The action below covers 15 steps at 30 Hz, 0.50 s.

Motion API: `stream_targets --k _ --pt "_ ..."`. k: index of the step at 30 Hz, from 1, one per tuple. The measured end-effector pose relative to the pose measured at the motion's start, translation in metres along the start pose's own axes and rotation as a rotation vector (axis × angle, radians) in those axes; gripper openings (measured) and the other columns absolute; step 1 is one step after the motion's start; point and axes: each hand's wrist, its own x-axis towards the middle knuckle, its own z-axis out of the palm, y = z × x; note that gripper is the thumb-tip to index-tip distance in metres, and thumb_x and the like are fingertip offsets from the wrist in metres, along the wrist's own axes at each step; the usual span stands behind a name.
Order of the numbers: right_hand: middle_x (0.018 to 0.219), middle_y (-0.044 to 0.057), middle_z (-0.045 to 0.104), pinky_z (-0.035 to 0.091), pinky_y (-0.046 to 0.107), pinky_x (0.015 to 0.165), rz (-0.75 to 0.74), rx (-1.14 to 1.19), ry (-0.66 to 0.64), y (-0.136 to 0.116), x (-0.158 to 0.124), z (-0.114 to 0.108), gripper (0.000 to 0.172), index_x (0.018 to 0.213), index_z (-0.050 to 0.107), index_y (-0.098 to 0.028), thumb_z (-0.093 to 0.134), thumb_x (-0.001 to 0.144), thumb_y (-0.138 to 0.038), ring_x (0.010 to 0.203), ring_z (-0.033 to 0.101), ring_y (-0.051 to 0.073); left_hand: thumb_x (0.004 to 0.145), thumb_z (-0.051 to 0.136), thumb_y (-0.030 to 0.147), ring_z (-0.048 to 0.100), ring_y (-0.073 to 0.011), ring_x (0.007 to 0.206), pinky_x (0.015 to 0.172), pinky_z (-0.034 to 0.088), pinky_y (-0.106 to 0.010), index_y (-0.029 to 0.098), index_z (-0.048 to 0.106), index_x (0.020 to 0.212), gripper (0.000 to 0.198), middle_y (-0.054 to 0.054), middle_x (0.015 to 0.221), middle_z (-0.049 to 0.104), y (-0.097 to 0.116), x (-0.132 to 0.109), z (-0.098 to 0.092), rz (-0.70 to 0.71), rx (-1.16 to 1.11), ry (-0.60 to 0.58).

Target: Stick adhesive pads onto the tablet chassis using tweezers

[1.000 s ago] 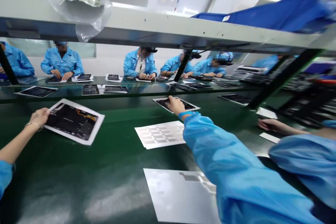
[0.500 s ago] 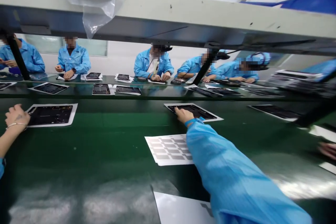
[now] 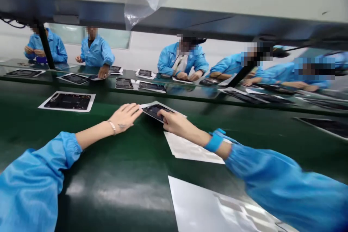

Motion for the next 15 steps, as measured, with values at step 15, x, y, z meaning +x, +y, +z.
stream_targets --k 15 --pt "0.08 0.0 0.07 0.053 0.031 0.069 0.334 0.793 0.7 -0.039 -0.233 -0.061 0.019 0.099 0.074 -0.026 0.062 0.09 -0.038 0.071 0.066 0.016 0.092 0.03 0.005 0.046 -0.0197 0.063 0.054 0.031 -0.034 0.019 0.057 0.085 0.031 -0.004 0.075 0.057 0.136 -0.173 -0.129 0.39 -0.352 0.051"
